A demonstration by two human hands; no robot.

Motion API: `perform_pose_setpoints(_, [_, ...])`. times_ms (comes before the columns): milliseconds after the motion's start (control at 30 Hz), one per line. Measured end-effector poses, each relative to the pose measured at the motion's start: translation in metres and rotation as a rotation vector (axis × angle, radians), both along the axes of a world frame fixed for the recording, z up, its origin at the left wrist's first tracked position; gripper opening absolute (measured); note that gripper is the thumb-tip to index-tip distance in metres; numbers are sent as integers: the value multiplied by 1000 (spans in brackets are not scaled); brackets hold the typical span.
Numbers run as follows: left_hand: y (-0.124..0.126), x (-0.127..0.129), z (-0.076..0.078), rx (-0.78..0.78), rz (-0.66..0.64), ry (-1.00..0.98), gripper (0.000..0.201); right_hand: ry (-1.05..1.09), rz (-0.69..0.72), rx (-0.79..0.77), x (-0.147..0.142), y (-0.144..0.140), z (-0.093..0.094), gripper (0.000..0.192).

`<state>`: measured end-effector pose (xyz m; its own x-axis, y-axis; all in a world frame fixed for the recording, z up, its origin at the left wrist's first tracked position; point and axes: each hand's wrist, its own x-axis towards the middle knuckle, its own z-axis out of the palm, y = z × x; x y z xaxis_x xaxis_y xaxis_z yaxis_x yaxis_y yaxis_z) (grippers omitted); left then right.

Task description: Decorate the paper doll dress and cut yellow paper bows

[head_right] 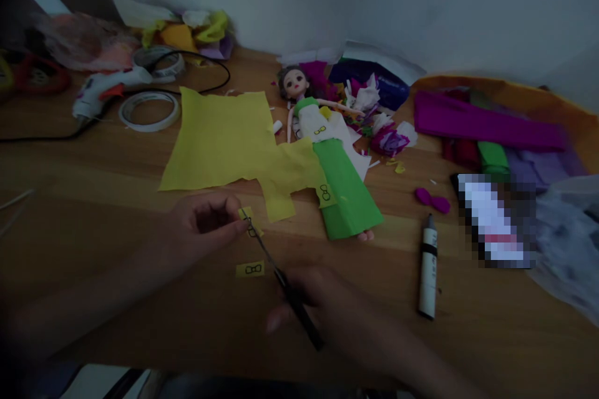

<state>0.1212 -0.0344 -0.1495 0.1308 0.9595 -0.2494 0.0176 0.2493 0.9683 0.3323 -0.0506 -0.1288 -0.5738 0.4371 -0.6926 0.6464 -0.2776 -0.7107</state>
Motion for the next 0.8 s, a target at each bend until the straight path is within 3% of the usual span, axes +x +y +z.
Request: perform_pose_setpoints(800, [0, -2, -4, -17, -7, -57, 17, -4, 10, 59, 0, -3, -1, 24])
